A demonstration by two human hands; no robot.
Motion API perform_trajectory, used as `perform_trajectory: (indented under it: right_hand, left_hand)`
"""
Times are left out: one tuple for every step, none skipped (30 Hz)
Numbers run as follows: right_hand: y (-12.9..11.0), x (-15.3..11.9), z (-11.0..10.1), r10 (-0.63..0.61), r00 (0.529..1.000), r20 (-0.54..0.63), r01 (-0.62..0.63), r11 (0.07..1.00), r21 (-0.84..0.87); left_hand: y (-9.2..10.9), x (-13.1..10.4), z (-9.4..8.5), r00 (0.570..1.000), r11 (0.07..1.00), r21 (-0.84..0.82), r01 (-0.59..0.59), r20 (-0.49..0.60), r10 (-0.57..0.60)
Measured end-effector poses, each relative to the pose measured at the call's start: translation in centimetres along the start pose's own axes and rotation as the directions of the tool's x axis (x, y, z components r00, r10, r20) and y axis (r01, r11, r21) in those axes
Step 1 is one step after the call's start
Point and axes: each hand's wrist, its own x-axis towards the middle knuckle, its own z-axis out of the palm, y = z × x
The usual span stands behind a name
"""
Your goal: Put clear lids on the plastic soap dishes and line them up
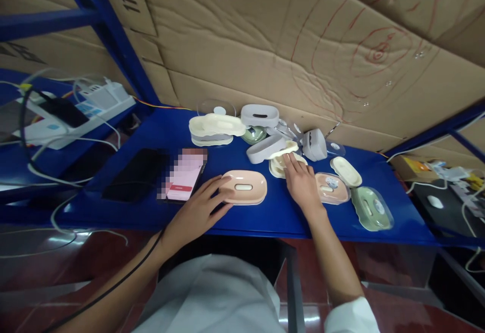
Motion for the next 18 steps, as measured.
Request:
perform_trajectory:
  right_hand:
    - [-0.1, 0.3, 0.2, -0.007, 1.0, 0.008, 0.007, 1.0, -0.007]
    - [-0.1, 0.6, 0.3, -0.014, 1.0, 0.018, 0.015, 1.0, -0.012]
    - [-0.1, 1.0, 0.4, -0.02, 0.999, 0.026, 0.021, 1.0, -0.014]
    - [0.0, 1.2, 0.4, -0.027, 0.999, 0.032, 0.027, 1.0, -0.013]
    - [0.2, 1.4, 0.3, -0.033, 0.999, 0.032, 0.033, 0.999, -0.007]
    - [0.4, 1.6, 0.2, -0.036, 0.999, 0.023, 0.036, 0.999, 0.007]
    - [0.7, 1.7, 0.0, -0.036, 0.999, 0.005, 0.036, 0.999, 0.029]
    - [0.9, 1.7, -0.3, -0.026, 0.999, -0.025, 0.028, 0.998, 0.06]
    - [1.1, 1.6, -0.6, -0.003, 0.998, -0.067, 0.009, 0.995, 0.095]
    - [1.2, 1.5, -1.0, 0.032, 0.993, -0.118, -0.016, 0.991, 0.132]
    - [1.1, 1.3, -1.4, 0.072, 0.983, -0.172, -0.043, 0.986, 0.163]
    - [0.8, 1.0, -1.8, 0.106, 0.969, -0.225, -0.064, 0.981, 0.183]
    - [0.2, 0.6, -2.1, 0.123, 0.955, -0.27, -0.072, 0.979, 0.191]
    - [-0.7, 0.2, -2.5, 0.117, 0.944, -0.307, -0.06, 0.98, 0.188]
    - [-1.8, -0.2, -2.7, 0.088, 0.939, -0.334, -0.027, 0.983, 0.181]
    - [-3.2, -0.7, -2.9, 0.041, 0.937, -0.348, 0.022, 0.984, 0.175]
    - [-4.6, -1.1, -3.0, -0.014, 0.938, -0.348, 0.08, 0.981, 0.178]
    - [-6.1, -1.4, -3.1, -0.066, 0.939, -0.337, 0.138, 0.971, 0.195]
  left_hand:
    - [0.0, 0.0, 0.0, 1.0, 1.0, 0.007, -0.004, -0.001, 0.004]
    - [-0.1, 0.0, 0.0, 1.0, 1.0, 0.015, -0.006, -0.003, 0.006]
    - [-0.1, 0.0, 0.1, 1.0, 1.0, 0.021, -0.009, -0.003, 0.009]
    - [-0.1, 0.0, 0.1, 1.0, 1.0, 0.026, -0.011, -0.003, 0.011]
    - [-0.1, 0.0, 0.1, 1.0, 0.999, 0.03, -0.011, -0.002, 0.011]
    - [-0.1, 0.0, 0.1, 1.0, 0.999, 0.033, -0.013, -0.001, 0.013]
    - [-0.1, 0.0, 0.1, 1.0, 0.999, 0.036, -0.015, 0.0, 0.015]
    - [0.0, 0.0, 0.1, 1.0, 0.999, 0.038, -0.015, 0.0, 0.015]
    - [0.0, 0.0, 0.1, 1.0, 0.999, 0.037, -0.015, -0.002, 0.015]
    - [0.0, 0.0, 0.1, 1.0, 0.999, 0.033, -0.014, -0.004, 0.015]
    - [0.0, 0.0, 0.0, 1.0, 1.0, 0.024, -0.014, -0.005, 0.014]
    - [0.1, 0.1, 0.0, 1.0, 1.0, 0.012, -0.011, -0.008, 0.011]
    - [0.1, 0.1, -0.1, 1.0, 1.0, -0.004, -0.007, -0.012, 0.007]
    - [0.1, 0.1, -0.1, 1.0, 1.0, -0.026, -0.005, -0.016, 0.004]
    - [0.1, 0.1, -0.1, 1.0, 0.999, -0.051, 0.0, -0.021, -0.001]
    - [0.1, 0.0, -0.2, 1.0, 0.997, -0.08, 0.01, -0.025, -0.012]
    - [0.0, 0.0, -0.2, 0.999, 0.993, -0.111, 0.028, -0.026, -0.031]
    - [0.0, -0.1, -0.2, 0.998, 0.988, -0.143, 0.051, -0.021, -0.054]
